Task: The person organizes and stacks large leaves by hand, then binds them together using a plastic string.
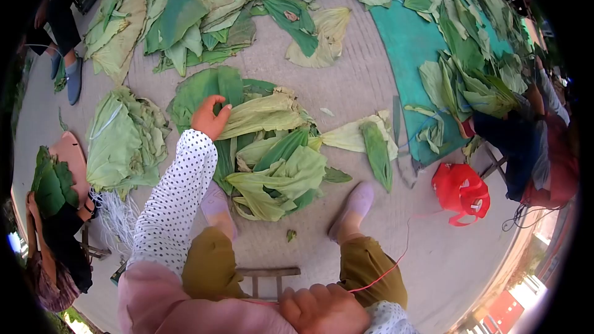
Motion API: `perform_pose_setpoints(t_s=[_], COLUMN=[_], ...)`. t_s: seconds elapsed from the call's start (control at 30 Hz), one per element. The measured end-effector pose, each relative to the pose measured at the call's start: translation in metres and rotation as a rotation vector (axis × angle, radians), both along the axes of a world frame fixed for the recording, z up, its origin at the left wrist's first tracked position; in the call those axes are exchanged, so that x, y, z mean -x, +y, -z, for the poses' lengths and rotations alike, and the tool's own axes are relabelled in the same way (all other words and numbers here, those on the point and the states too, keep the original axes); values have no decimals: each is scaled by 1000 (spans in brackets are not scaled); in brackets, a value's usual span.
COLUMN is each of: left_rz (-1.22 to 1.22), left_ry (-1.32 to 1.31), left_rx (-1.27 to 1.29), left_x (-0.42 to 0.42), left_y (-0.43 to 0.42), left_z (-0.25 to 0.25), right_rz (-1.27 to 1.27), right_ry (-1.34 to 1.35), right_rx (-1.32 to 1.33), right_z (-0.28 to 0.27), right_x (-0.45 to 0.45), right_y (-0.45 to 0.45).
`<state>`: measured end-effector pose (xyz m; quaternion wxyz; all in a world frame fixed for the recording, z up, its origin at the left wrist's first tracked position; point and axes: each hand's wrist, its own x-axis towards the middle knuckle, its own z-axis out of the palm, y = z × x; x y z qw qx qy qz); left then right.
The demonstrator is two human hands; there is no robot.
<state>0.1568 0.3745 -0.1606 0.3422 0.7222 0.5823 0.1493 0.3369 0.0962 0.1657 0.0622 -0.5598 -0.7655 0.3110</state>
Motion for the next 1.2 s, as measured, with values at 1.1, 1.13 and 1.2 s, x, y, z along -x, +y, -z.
perform_pose_setpoints(t_s=[1.1, 1.13, 1.2], left_rz=[-111, -164, -192], left_ry=[393, 307, 144], left_rx=[-499, -690, -778], left_x=[-40, -40, -34], left_y=[164, 161, 163], left_z=[31, 22, 3], right_rz=[16, 18, 7], right_ry=[16, 20, 22], right_rx=[107, 98, 101], right_z=[21, 19, 15], right_x=[-33, -31, -27], right_y=[70, 69, 64])
